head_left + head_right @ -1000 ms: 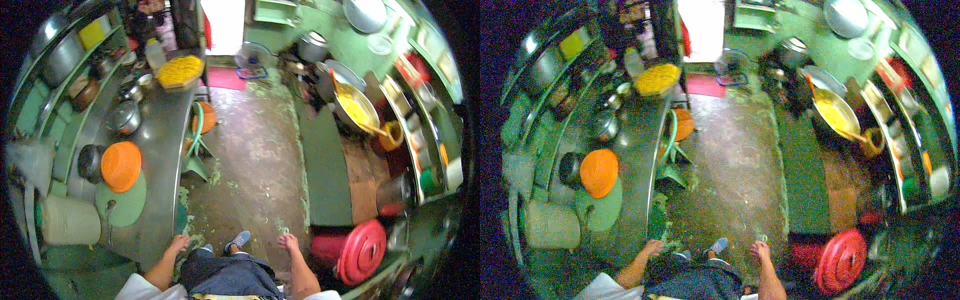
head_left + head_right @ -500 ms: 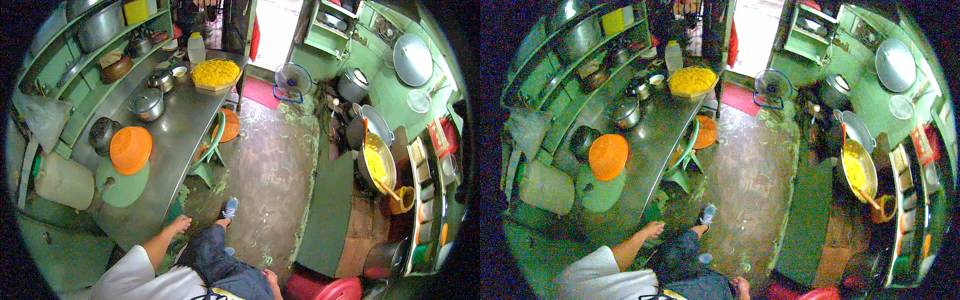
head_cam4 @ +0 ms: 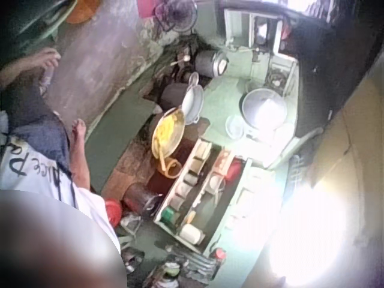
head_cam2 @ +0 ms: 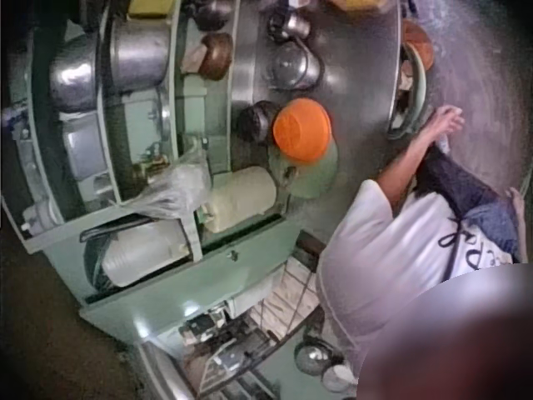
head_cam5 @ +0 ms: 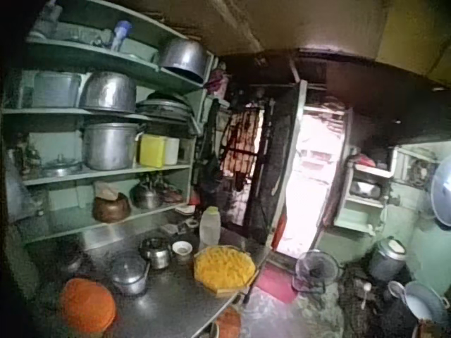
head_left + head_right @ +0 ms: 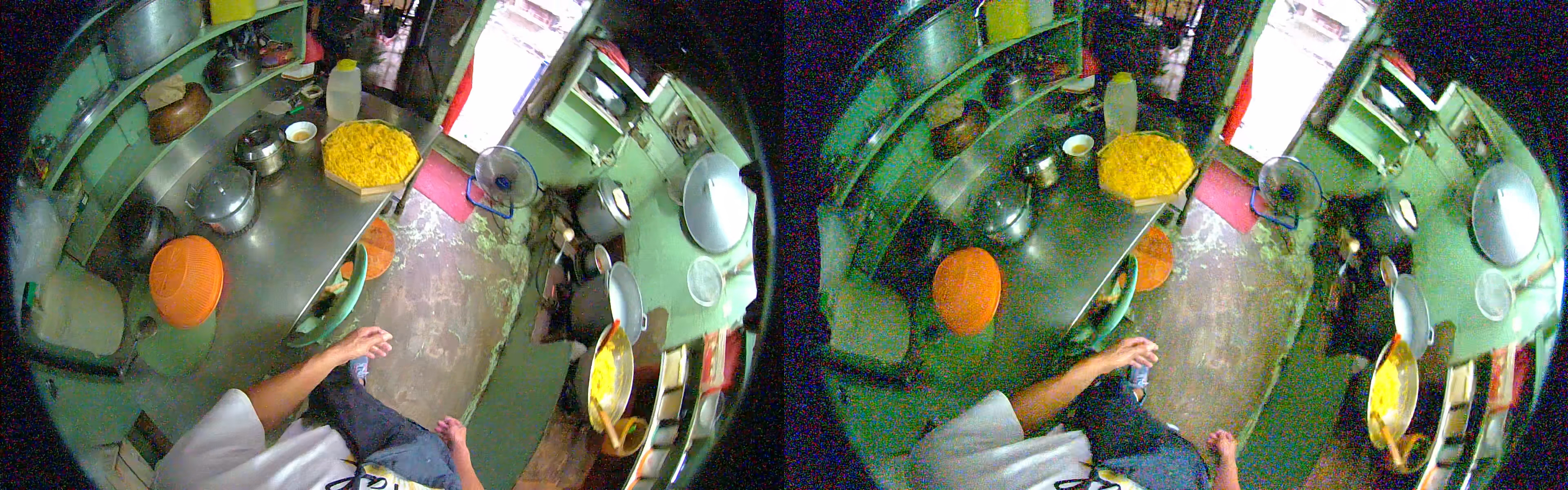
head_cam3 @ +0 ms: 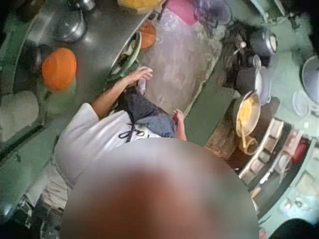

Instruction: The person arranges halved hard-boiled eggs in a circular pattern on a large tray of yellow rice topped with chopped green vegetables. The person then moves to a stove area, scoops chopped vegetables from a bowl, and places them into a pot of boiling water before returning to the tray.

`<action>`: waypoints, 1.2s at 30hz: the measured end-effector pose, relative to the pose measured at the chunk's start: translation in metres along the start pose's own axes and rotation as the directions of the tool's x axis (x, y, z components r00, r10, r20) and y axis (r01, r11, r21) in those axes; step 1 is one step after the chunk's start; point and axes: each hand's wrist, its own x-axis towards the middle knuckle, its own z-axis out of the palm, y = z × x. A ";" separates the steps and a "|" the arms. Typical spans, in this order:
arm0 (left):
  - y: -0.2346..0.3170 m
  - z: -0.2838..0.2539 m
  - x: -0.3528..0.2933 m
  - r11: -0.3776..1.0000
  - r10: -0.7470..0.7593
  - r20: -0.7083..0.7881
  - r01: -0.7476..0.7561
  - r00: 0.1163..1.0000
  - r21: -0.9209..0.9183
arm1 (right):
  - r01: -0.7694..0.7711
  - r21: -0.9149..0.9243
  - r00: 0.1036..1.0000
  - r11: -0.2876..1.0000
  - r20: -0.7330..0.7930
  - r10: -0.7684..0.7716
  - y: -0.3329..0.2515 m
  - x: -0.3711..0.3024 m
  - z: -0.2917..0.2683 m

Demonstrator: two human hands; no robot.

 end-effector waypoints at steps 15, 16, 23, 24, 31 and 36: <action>0.079 -0.113 0.045 0.793 0.121 -0.529 -0.402 0.840 -0.458 | 0.690 -0.542 0.723 0.481 0.546 -0.422 -0.429 0.325 0.147; 0.080 -0.115 0.050 0.757 0.106 -0.566 -0.436 0.817 -0.487 | 0.718 -0.537 0.695 0.443 0.600 -0.397 -0.471 0.338 0.201; 0.118 -0.097 0.186 0.477 -0.002 -0.654 -0.574 0.756 -0.665 | 0.789 -0.191 0.535 0.584 0.679 -0.502 -0.791 0.443 0.467; 0.102 -0.091 0.207 0.457 -0.044 -0.725 -0.631 0.688 -0.627 | 0.879 -0.089 0.385 0.468 0.713 -0.587 -0.785 0.431 0.533; 0.138 -0.088 0.321 0.107 -0.188 -0.752 -0.748 0.632 -0.656 | 0.910 -0.212 0.249 0.357 0.967 -0.060 -0.830 0.388 0.757; 0.186 -0.082 0.350 -0.195 -0.312 -0.770 -0.831 0.556 -0.521 | 0.982 -0.190 0.188 0.007 0.974 0.129 -0.802 0.365 0.810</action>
